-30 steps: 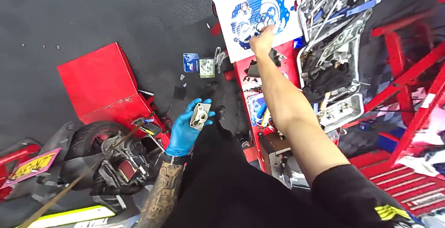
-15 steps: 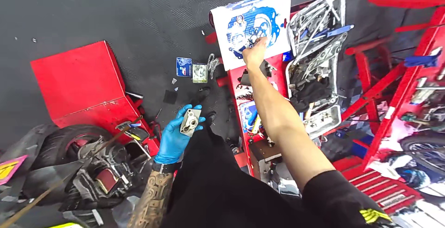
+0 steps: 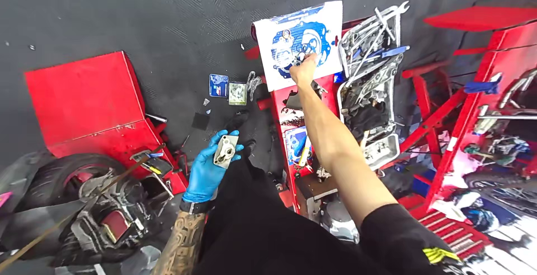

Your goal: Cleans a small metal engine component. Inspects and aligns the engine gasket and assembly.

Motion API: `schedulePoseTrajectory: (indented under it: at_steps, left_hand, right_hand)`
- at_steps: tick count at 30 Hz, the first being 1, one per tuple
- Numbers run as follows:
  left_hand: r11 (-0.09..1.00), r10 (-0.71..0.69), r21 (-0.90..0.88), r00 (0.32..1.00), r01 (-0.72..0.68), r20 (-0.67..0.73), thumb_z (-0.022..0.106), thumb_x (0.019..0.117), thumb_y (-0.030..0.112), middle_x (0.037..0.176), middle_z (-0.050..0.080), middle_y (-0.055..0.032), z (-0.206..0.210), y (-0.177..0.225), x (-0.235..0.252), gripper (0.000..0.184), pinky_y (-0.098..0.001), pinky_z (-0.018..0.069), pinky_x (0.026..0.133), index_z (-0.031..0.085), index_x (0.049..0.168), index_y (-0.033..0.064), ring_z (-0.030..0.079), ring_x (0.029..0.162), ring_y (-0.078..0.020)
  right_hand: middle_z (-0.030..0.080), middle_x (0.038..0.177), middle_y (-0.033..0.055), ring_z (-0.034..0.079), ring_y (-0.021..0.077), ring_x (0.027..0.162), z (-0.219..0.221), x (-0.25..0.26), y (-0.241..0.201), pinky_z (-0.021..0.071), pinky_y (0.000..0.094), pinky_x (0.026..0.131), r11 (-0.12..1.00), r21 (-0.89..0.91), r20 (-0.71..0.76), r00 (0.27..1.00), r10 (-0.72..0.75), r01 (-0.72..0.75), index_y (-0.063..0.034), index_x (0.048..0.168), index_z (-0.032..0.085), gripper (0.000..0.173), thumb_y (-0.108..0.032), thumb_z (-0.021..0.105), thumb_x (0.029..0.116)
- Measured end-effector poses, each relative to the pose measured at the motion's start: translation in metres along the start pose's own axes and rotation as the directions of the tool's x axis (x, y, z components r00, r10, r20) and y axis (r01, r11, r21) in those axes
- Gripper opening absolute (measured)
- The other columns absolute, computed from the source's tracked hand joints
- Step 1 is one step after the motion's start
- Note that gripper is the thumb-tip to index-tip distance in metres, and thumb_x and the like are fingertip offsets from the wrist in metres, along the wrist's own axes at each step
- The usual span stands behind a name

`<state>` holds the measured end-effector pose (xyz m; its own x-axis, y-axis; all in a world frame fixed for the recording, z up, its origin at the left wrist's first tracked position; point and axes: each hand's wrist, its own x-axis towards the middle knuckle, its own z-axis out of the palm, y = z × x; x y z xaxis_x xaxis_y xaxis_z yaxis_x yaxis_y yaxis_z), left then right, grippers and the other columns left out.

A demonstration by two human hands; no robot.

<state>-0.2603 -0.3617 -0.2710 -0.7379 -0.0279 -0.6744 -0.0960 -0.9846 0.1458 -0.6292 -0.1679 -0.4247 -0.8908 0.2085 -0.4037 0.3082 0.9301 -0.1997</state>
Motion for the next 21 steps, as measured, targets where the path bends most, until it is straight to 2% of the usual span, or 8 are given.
schedulePoseTrajectory:
  at_steps: [6,8,11,14,16,18,20,21]
  left_hand:
    - [1.0,-0.001,0.015,1.0,0.002,-0.006,0.02,0.1055,0.014,0.146,0.054,-0.0235,0.003,0.002,-0.001,0.05,-0.0472,0.0607,0.085,0.045,0.147,0.0017,0.065,0.119,-0.0369]
    - [0.998,-0.024,0.056,0.999,0.025,-0.026,0.019,0.1064,0.014,0.146,0.053,-0.0236,0.007,0.004,0.0,0.05,-0.0474,0.0606,0.087,0.044,0.147,-0.0007,0.064,0.12,-0.0368]
    - [0.989,-0.049,0.139,0.997,0.056,-0.051,0.017,0.1097,0.016,0.145,0.054,-0.0258,0.016,0.004,0.001,0.05,-0.049,0.0597,0.092,0.043,0.148,-0.0043,0.065,0.12,-0.0387]
    - [0.967,-0.053,0.247,0.997,0.067,-0.062,0.017,0.112,0.019,0.14,0.059,-0.0246,0.028,0.003,0.002,0.05,-0.0477,0.0608,0.09,0.044,0.148,-0.0033,0.067,0.116,-0.0373]
    - [0.925,-0.034,0.375,0.997,0.058,-0.07,0.017,0.1137,0.022,0.137,0.063,-0.0218,0.035,0.0,0.006,0.05,-0.0455,0.062,0.085,0.045,0.149,-0.0013,0.07,0.111,-0.0349]
    - [0.862,0.002,0.505,0.998,0.029,-0.062,0.018,0.1141,0.024,0.136,0.064,-0.0185,0.043,-0.005,0.011,0.049,-0.0436,0.062,0.082,0.046,0.148,0.0008,0.07,0.109,-0.0325]
    - [0.81,0.037,0.586,0.999,-0.011,-0.032,0.02,0.114,0.025,0.135,0.065,-0.0159,0.054,-0.01,0.014,0.049,-0.0422,0.0617,0.081,0.047,0.148,0.0024,0.07,0.109,-0.0301]
    - [0.793,0.046,0.609,0.999,-0.026,-0.017,0.021,0.1141,0.025,0.135,0.065,-0.0156,0.061,-0.012,0.015,0.048,-0.0421,0.0616,0.082,0.047,0.148,0.0025,0.07,0.108,-0.0293]
  right_hand:
    - [0.069,0.115,0.0195,0.07,0.0383,0.104,-0.007,-0.006,-0.003,0.0572,0.0606,0.079,0.999,-0.047,0.014,1.0,0.0,0.001,-0.009,0.143,0.046,0.076,-0.018,0.076,0.0732]
    - [0.07,0.114,0.0216,0.07,0.0394,0.103,-0.017,-0.008,-0.005,0.0572,0.0614,0.08,0.999,-0.011,0.018,0.999,0.03,-0.03,-0.0072,0.145,0.045,0.077,-0.018,0.076,0.0756]
    - [0.068,0.117,0.0249,0.071,0.0404,0.103,-0.032,-0.009,0.0,0.0583,0.0596,0.083,0.998,0.04,0.016,0.998,0.053,-0.054,-0.0033,0.152,0.035,0.09,-0.017,0.079,0.0746]
    - [0.066,0.123,0.0269,0.067,0.0433,0.111,-0.057,-0.019,0.004,0.0558,0.0609,0.09,0.999,0.004,0.018,0.999,0.038,-0.038,-0.0051,0.159,0.028,0.104,-0.014,0.082,0.0707]
    - [0.066,0.125,0.0266,0.066,0.0448,0.112,-0.077,-0.027,0.013,0.0545,0.0637,0.09,0.999,-0.027,0.034,0.999,0.029,-0.028,-0.0089,0.155,0.039,0.097,-0.014,0.083,0.0694]
    - [0.068,0.122,0.0259,0.067,0.0448,0.11,-0.097,-0.037,0.028,0.0541,0.0656,0.09,1.0,-0.003,0.044,0.999,0.007,-0.007,-0.0099,0.144,0.055,0.08,-0.016,0.085,0.0706]
    - [0.072,0.113,0.0223,0.071,0.0397,0.099,-0.114,-0.057,0.046,0.0571,0.0626,0.085,0.994,0.106,0.07,0.997,-0.021,0.014,-0.0096,0.131,0.067,0.06,-0.015,0.083,0.0743]
    - [0.074,0.106,0.0189,0.074,0.0343,0.089,-0.121,-0.073,0.055,0.0609,0.0576,0.079,0.979,0.2,0.073,0.996,-0.048,0.032,-0.0084,0.127,0.069,0.051,-0.015,0.08,0.078]
